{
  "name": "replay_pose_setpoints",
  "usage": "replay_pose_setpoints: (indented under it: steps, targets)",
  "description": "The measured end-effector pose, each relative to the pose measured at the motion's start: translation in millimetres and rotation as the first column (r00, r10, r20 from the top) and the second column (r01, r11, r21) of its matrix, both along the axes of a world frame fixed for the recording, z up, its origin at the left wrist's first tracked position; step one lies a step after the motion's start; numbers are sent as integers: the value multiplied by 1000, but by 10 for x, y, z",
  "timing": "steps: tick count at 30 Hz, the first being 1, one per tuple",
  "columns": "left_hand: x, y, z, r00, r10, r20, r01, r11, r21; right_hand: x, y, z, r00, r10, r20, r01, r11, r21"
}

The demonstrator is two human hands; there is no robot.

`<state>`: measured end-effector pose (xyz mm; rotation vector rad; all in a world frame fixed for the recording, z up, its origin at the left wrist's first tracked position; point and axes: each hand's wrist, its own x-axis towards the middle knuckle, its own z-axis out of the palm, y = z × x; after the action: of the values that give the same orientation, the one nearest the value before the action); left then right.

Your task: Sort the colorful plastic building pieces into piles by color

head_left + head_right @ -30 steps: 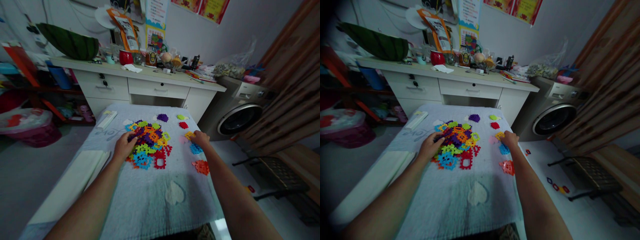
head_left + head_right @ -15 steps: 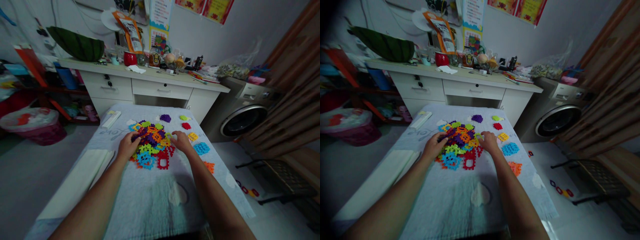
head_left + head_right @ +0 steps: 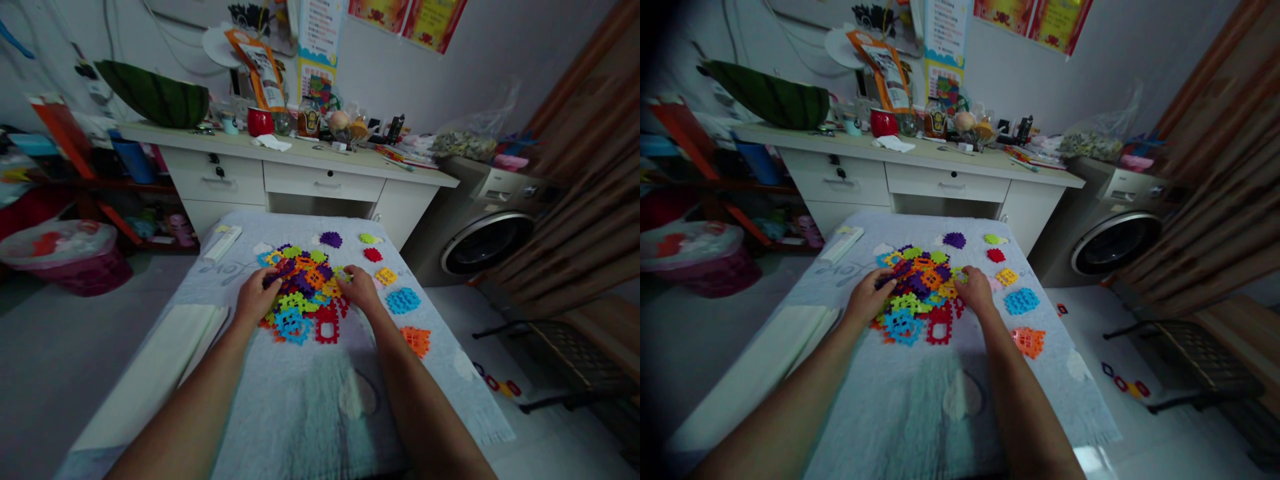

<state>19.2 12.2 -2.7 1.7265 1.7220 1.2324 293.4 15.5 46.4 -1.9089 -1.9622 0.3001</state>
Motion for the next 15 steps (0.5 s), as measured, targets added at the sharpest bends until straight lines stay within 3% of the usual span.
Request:
replay_pose_setpoints:
  steps: [4, 8, 15]
  targets:
    - [9, -17, 32, 1000, 4, 2, -4, 1000, -21, 127, 101, 137, 999, 32, -3, -32, 999, 33]
    - [21, -35, 66, 1000, 2, -2, -3, 1000, -29, 380, 414, 253, 999, 4, 40, -8, 996, 90]
    - [11, -20, 44, 1000, -2, 5, 2, 1000, -13, 955, 1147, 217, 958, -281, 61, 278, 959, 51]
